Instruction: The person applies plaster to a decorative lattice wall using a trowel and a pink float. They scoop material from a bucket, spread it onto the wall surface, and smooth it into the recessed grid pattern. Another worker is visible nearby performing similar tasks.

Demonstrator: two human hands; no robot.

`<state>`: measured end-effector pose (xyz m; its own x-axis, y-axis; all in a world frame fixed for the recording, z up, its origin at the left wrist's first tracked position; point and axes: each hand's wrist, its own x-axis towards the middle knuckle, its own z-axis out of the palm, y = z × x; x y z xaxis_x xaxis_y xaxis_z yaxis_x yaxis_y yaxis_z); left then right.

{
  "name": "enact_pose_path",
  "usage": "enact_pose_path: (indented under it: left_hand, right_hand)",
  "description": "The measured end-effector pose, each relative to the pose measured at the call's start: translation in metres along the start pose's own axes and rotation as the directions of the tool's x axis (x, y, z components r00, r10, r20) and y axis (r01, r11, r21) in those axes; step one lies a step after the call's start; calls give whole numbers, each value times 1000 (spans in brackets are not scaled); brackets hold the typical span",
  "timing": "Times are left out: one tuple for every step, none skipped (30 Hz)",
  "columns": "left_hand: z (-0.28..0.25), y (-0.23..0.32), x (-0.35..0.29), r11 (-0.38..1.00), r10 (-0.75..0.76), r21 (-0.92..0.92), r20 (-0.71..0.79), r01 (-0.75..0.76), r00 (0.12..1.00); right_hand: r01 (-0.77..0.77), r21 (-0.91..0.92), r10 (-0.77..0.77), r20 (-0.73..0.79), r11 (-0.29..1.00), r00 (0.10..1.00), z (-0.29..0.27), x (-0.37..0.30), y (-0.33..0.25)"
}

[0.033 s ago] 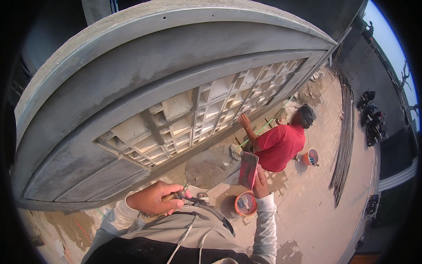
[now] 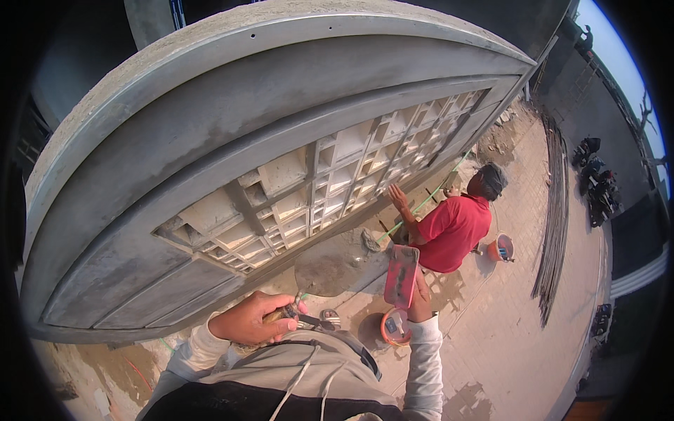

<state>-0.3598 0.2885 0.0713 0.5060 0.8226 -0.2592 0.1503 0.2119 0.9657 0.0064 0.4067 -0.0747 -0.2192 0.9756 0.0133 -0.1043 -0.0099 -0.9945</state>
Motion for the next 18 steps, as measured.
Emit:
enact_pose_path:
  left_hand:
    - [2,-16,2,997,48,59,-81,-43,996]
    - [4,-31,4,990,91,123,-145,-74,985]
    - [6,-46,8,963,214,214,-222,-167,951]
    - [8,-49,8,986,146,120,-250,-119,957]
    - [11,-62,10,996,84,4,-297,-87,951]
    - [15,-78,12,991,20,-116,-333,-62,943]
    - [17,-87,14,985,25,-152,-336,-81,941]
    - [19,-93,15,977,29,-187,-342,-99,939]
    - [21,-98,19,966,43,-226,-346,-128,937]
    - [20,-103,21,970,53,-207,-339,-129,939]
    - [19,-107,24,973,62,-189,-335,-131,940]
    - [20,-110,27,973,74,-183,-336,-142,939]
    - [20,-107,31,971,57,-201,-318,-126,946]
    - [18,-107,35,978,54,-177,-305,-113,951]
    - [18,-106,38,983,50,-154,-300,-100,953]
    - [19,-105,41,988,46,-131,-296,-88,954]
    - [20,-105,46,988,32,-137,-297,-76,954]
    - [21,-105,52,988,23,-140,-302,-68,953]
  right_hand:
    - [-115,228,127,-36,967,991,25,-17,-28]
    - [-215,457,264,-44,863,964,42,-34,-46]
    - [-277,552,319,22,787,948,49,-42,-45]
    - [-333,633,361,90,699,928,53,-52,-38]
    - [-383,705,393,160,597,906,57,-63,-31]
    - [-416,727,424,188,546,886,67,-71,-27]
    - [-450,741,452,222,498,864,78,-72,-28]
    - [-485,752,474,261,447,841,86,-73,-25]
    - [-508,758,491,287,410,823,89,-76,-16]
    - [-511,782,526,284,357,802,92,-78,-11]
    - [-514,803,560,288,301,777,99,-78,-9]
    - [-522,814,598,292,253,747,101,-77,-11]
    - [-528,822,587,324,214,742,101,-78,-8]
    - [-526,820,579,321,226,750,101,-77,-7]
    - [-531,814,571,325,237,753,100,-74,-8]
    - [-536,807,564,331,247,757,98,-70,-10]
    - [-530,805,541,330,267,774,95,-65,-11]
    - [-524,801,513,332,289,791,91,-57,-12]
